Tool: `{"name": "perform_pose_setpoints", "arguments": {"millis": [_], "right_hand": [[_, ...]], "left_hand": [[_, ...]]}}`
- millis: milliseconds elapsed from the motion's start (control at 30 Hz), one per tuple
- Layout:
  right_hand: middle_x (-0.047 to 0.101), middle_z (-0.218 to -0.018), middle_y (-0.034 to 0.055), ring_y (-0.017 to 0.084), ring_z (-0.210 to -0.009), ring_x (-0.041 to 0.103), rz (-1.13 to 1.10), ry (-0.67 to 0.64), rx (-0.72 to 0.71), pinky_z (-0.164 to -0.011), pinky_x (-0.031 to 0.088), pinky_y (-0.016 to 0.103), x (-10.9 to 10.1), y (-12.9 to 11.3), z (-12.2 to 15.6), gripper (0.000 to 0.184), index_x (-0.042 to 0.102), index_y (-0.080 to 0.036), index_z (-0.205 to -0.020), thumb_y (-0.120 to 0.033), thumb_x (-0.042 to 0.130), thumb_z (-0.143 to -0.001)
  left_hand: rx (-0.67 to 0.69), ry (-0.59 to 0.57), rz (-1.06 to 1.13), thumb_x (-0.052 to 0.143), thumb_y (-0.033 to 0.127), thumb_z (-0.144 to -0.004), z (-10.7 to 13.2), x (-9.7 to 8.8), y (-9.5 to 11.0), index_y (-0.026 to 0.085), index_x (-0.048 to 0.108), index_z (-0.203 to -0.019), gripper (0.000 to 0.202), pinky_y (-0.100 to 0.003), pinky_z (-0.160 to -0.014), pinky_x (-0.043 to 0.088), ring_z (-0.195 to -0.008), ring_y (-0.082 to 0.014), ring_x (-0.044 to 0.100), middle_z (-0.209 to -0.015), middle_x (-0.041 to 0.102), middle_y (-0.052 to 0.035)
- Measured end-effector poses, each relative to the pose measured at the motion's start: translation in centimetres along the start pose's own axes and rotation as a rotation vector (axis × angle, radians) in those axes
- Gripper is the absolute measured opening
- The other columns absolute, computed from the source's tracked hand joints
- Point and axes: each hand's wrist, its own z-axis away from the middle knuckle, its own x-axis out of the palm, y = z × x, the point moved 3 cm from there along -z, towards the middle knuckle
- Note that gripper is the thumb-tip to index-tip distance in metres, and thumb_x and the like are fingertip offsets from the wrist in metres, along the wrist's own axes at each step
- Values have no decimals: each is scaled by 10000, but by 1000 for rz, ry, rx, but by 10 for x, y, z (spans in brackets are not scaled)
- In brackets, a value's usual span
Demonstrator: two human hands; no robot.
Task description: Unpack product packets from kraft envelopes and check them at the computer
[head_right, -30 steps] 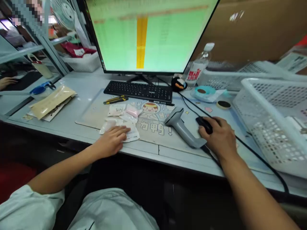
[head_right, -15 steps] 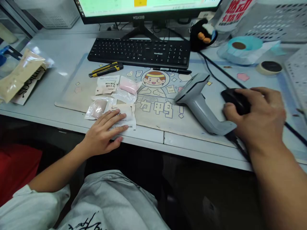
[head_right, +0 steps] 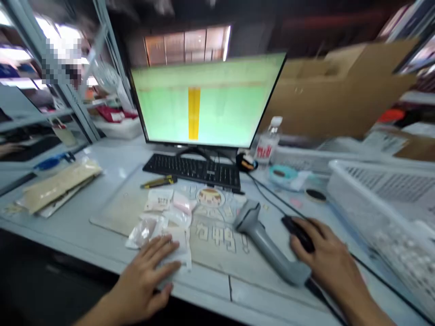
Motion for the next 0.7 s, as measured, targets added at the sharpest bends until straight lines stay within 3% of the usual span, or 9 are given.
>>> {"name": "perform_pose_setpoints", "arguments": {"millis": [200, 400, 533, 700], "right_hand": [[684, -1266, 101, 413, -1082, 726, -153, 30, 92, -907, 612, 647, 12, 17, -10, 547, 693, -367, -1164, -717, 467, -810], [673, -1263, 68, 436, -1095, 711, -262, 63, 107, -973, 567, 695, 10, 13, -7, 376, 651, -526, -1133, -670, 553, -799], [654, -1273, 61, 437, -1131, 697, -261, 106, 111, -1023, 548, 693, 10, 14, -7, 398, 627, -563, -1184, -662, 563, -804], [666, -1302, 41, 423, -1126, 710, -276, 26, 80, -940, 599, 652, 12, 18, -6, 459, 622, -578, -1234, -642, 608, -780]], "left_hand": [[80, 134, -34, 693, 368, -878, -1, 19, -12, 281, 701, -1209, 342, -528, -1119, 549, -1405, -314, 577, -1504, 617, -37], [71, 111, -33, 729, 430, -891, 1, 27, -17, 300, 715, -1173, 311, -515, -1094, 576, -1375, -319, 606, -1486, 633, -20], [92, 88, -35, 742, 408, -883, 2, 30, -22, 301, 715, -1193, 330, -515, -1097, 575, -1389, -325, 593, -1503, 618, -21], [90, 54, -9, 723, 351, -890, 6, 34, -25, 295, 698, -1247, 362, -524, -1144, 534, -1447, -326, 532, -1558, 565, -25]]}}
